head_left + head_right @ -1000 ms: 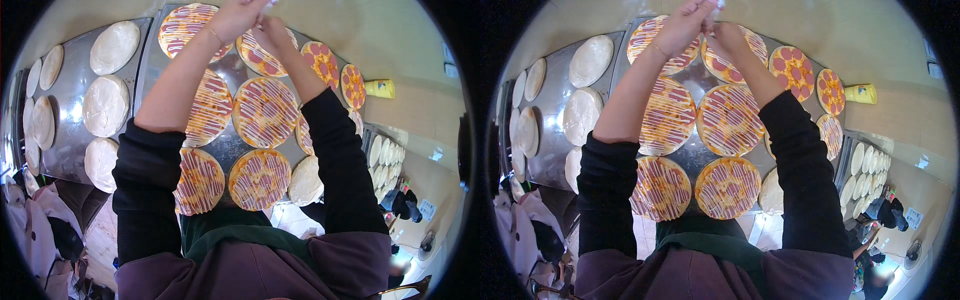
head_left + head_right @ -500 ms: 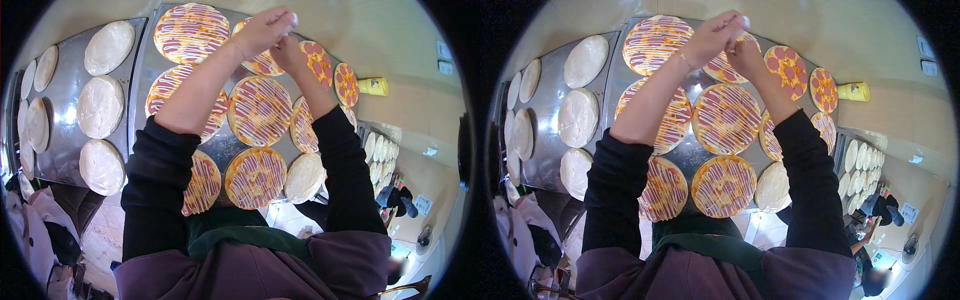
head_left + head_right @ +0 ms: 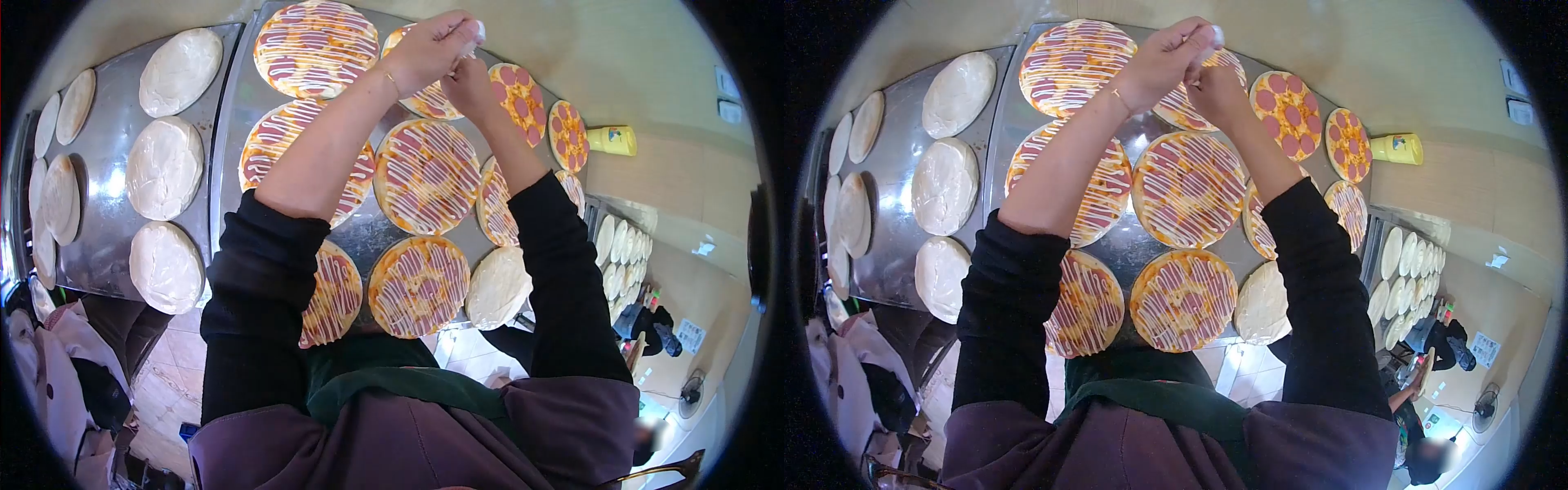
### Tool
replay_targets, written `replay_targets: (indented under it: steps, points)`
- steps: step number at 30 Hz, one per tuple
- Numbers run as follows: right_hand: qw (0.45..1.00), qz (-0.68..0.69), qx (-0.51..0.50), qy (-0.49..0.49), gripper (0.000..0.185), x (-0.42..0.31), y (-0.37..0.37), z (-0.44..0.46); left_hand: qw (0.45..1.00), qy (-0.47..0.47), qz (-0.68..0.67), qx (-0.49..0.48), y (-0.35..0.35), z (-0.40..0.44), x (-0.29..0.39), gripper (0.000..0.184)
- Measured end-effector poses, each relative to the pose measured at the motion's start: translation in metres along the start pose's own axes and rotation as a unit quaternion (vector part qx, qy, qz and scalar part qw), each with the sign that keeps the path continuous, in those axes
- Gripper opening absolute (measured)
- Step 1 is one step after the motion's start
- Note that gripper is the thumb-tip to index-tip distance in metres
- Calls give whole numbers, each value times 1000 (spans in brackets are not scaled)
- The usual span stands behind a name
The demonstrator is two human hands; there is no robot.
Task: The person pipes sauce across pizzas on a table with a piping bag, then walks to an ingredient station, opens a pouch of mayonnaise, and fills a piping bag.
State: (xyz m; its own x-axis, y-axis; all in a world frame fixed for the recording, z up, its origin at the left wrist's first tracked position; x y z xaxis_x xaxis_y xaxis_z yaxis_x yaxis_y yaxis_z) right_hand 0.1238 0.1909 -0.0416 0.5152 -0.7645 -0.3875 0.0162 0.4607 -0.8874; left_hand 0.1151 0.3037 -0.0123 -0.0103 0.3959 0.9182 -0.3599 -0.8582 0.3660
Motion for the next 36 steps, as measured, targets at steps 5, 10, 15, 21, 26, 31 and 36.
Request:
replay_targets:
  steps: [5,10,15,21,26,31,36]
  points:
    - [1000,9,13,-5,13,-3,12,13,998,1,58,-19,-13,-1,26,25]
    - [994,105,25,28,16,-35,13,30,996,0,85,13,-32,-2,40,23]
    - [999,37,12,-9,13,-16,10,9,1000,12,19,-9,-17,-4,10,29]
    - [999,45,10,-6,12,-10,5,1,999,-10,31,-33,-11,-2,0,26]
    - [996,25,-34,76,14,-18,12,20,997,8,70,-15,-14,0,37,23]
    - [980,152,126,26,16,-13,-16,17,998,6,30,-51,16,9,51,24]
    - [800,514,310,-4,29,10,-31,-41,875,339,346,-10,90,2,42,21]
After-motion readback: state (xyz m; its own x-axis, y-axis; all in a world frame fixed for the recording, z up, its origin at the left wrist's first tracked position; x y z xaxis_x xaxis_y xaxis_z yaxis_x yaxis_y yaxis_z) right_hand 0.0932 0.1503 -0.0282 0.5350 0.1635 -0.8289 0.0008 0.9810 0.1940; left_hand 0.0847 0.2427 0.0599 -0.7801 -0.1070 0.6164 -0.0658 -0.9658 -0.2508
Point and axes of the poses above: each hand's wrist, its own z-axis towards the middle knuckle, its own y-axis out of the palm, x = y × z, the point moved 4 cm from there along z, towards the middle knuckle, and after that the axes turned 2 degrees about -y, right-handed, at the moved point
